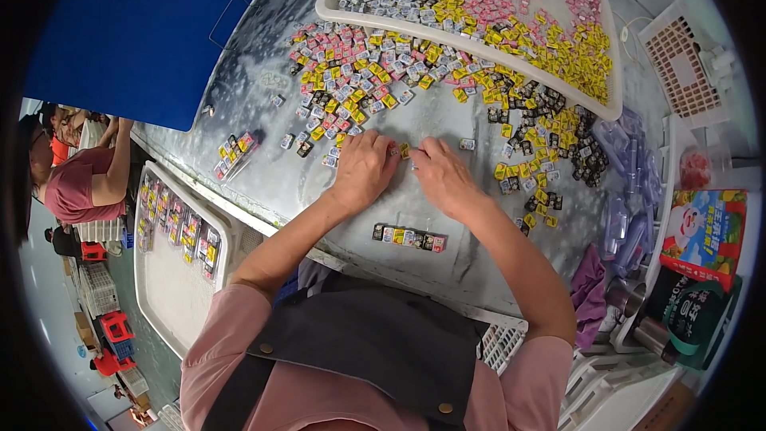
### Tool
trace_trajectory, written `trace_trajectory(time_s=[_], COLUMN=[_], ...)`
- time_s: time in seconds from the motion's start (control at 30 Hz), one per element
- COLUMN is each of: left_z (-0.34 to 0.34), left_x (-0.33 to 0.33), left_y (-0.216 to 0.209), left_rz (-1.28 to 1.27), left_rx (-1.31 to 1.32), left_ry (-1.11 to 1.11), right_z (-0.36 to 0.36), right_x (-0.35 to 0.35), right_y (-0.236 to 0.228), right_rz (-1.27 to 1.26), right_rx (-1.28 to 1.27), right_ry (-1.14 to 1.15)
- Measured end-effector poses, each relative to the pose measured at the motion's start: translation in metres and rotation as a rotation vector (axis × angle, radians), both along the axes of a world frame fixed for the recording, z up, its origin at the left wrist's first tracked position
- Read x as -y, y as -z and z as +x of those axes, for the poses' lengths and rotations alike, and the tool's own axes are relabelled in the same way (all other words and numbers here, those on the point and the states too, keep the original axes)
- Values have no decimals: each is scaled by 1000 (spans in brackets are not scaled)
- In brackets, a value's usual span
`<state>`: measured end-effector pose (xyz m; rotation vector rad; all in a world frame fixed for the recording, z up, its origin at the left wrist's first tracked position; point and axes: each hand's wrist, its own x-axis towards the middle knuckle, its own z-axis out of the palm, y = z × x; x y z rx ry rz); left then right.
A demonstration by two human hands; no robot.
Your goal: Arranging small plastic toy components in a specific linear pattern on a work surface.
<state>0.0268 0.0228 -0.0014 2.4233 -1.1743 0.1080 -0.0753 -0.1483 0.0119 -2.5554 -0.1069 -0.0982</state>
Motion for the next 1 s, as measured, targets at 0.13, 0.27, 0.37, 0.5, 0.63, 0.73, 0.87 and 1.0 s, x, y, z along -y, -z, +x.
trace_trajectory(time_s=[0.13, 0.27, 0.37, 0.5, 0.63, 0.73, 0.87, 1.0], left_z=[2, 2, 1, 4, 4, -5, -28, -62], left_x=[-2, -3, 0, 2, -2, -7, -22, -43], left_y=[-5, -5, -1, 3, -8, -18, -28, -23], left_rz=[-10, -36, -26, -62, -14, -9, -66, -81], left_rx=[-19, -22, 25, 4, -2, -31, -86, -183], left_ry=[50, 105, 139, 191, 247, 265, 330, 360], right_z=[5, 13, 18, 21, 14, 3, -30, -70], right_x=[11, 11, 8, -2, -1, 0, -12, -36], right_y=[7, 5, 0, 2, -3, -8, -14, -18], right_rz=[-1, -24, -61, -110, -5, 104, 265, 250], right_rx=[39, 38, -27, -116, -103, -49, -62, -93], right_ry=[73, 10, -20, 48, 55, 32, 47, 59])
